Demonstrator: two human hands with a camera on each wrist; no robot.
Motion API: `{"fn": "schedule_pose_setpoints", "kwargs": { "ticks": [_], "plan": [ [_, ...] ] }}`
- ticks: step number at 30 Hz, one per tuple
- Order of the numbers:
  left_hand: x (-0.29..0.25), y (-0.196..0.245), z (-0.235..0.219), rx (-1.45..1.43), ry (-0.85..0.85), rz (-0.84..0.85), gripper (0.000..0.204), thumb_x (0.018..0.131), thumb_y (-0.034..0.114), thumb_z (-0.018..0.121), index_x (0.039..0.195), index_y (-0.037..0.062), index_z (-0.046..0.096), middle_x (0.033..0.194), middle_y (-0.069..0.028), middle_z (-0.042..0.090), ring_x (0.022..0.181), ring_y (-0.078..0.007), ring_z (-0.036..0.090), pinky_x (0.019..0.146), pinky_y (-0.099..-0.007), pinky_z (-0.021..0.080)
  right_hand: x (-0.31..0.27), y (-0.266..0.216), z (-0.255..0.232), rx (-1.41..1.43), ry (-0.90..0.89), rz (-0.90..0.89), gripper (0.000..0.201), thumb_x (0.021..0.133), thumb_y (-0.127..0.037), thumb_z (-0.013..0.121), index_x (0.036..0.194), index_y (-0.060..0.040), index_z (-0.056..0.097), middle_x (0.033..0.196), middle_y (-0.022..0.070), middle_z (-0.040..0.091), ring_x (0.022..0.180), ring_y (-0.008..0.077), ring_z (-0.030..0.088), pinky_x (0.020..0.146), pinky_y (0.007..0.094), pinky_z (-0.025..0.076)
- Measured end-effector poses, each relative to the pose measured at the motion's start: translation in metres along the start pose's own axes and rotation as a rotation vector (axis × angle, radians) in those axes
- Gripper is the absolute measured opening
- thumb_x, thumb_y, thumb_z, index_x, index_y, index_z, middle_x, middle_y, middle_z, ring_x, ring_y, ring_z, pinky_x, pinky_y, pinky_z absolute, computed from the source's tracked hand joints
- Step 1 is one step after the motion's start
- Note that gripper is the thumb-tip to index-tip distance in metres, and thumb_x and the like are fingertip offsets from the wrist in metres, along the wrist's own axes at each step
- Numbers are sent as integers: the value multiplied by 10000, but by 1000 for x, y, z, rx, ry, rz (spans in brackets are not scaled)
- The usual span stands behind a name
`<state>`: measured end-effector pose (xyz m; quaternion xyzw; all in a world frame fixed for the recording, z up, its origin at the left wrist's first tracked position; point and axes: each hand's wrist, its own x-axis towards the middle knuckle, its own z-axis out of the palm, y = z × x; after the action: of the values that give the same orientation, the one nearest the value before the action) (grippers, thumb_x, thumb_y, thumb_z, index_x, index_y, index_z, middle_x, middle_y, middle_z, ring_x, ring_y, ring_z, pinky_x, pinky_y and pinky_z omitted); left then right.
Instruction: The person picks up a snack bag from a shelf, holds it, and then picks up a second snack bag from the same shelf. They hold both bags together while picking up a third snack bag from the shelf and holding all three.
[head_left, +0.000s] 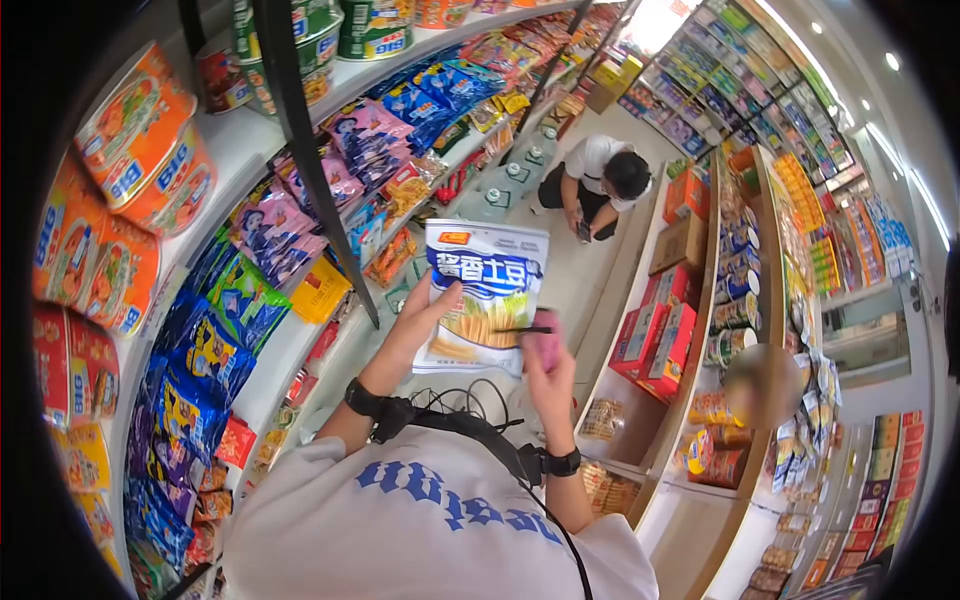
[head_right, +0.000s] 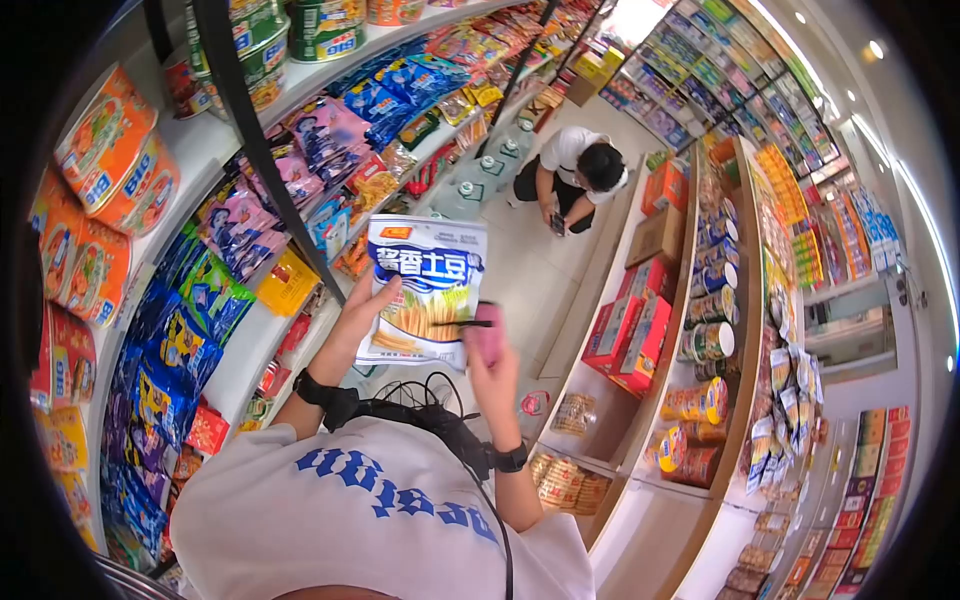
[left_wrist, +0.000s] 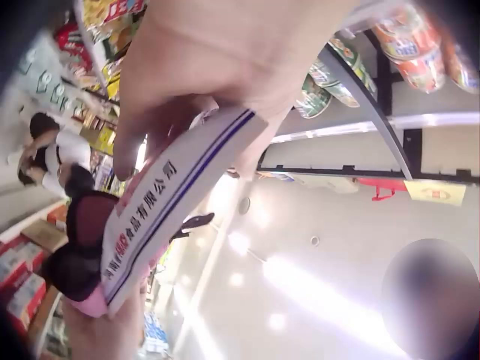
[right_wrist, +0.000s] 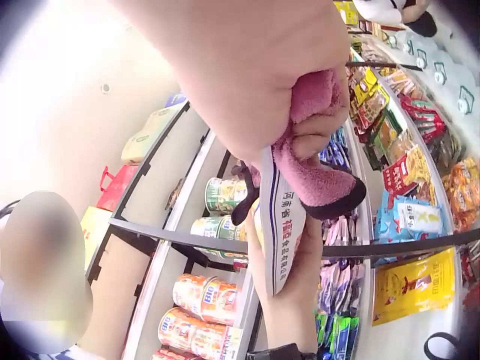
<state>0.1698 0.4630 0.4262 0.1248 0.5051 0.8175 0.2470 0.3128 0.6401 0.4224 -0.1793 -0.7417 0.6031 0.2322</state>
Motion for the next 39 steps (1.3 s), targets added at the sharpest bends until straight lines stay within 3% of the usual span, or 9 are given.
{"fn": "schedule_pose_setpoints", "kwargs": {
  "ticks": [3, 7, 8, 11, 15, 21, 25, 35, 39],
  "plan": [
    [4, -13, 12, -13, -13, 65, 416, 1029, 156, 594, 1405, 21, 478, 1280, -44, 617, 1154, -101, 562, 998, -270, 439, 0, -23, -8, -129, 343, -185, 256, 1009, -104, 600, 1207, 58, 590, 1077, 123, 711, 929, 148, 664, 829, 291, 517],
    [4, -35, 44, 231, -297, 62, 552, 1007, 173, 619, 1486, 15, 395, 1341, -68, 575, 1165, -123, 552, 990, -280, 464, 0, -54, 6, -271, -71, -449, 643, 890, -57, 613, 1491, 19, 397, 1491, 238, 466, 1397, 356, 450, 1107, 468, 397],
    [0, -51, 45, 261, -347, 242, 565, 1002, 162, 613, 1496, 16, 383, 1362, -81, 564, 1182, -138, 551, 1012, -288, 450, 0, -53, 8, -662, -98, -483, 762, 835, -120, 620, 1534, 9, 343, 1591, 229, 328, 1515, 379, 239, 1211, 546, 188],
    [1, -42, 75, 241, -423, 97, 528, 1006, 127, 575, 1485, -12, 403, 1372, -124, 572, 1243, -178, 538, 1071, -303, 400, 15, -46, -17, -663, -73, -428, 739, 862, -159, 591, 1537, 4, 338, 1598, 222, 323, 1520, 359, 240, 1219, 579, 87],
    [-6, -35, 111, 455, -473, 84, 471, 1017, 119, 581, 1441, -45, 456, 1336, -101, 600, 1193, -138, 543, 1040, -295, 417, 53, 13, -70, -369, 77, -243, 340, 1015, -276, 521, 1170, 12, 611, 1181, 183, 656, 1074, 311, 645, 1012, 422, 450],
    [6, -48, 155, 296, -397, -25, 468, 1018, 139, 587, 1438, -22, 453, 1300, -67, 603, 1194, -128, 532, 1050, -296, 406, 35, 31, -178, 724, 78, 244, 523, 1077, -521, 368, 921, -70, 580, 718, -27, 529, 543, 71, 448, 492, 240, 340],
    [13, -53, 215, 184, -369, -113, 446, 1009, 125, 604, 1411, -6, 462, 1275, -51, 600, 1167, -111, 538, 1039, -280, 400, 4, 35, -216, 483, -104, 239, 311, 1021, -381, 595, 1036, -70, 598, 766, -37, 560, 585, 33, 466, 475, 207, 336],
    [23, -135, 340, 868, -369, 487, 707, 899, 148, 744, 1474, -45, 380, 1457, -203, 467, 1357, -299, 458, 1114, -420, 384, -3, 55, -295, 304, 631, -8, 210, 989, -149, 669, 1110, 22, 668, 940, -27, 666, 807, 33, 569, 692, 209, 457],
    [21, -170, 369, 526, -489, 261, 632, 964, 308, 676, 1430, -48, 443, 1393, -186, 518, 1264, -257, 524, 1046, -382, 428, -11, 26, -309, -135, 258, -107, 406, 938, -71, 623, 1316, 62, 555, 1132, 175, 672, 948, 196, 654, 780, 318, 512]
  ]
}}
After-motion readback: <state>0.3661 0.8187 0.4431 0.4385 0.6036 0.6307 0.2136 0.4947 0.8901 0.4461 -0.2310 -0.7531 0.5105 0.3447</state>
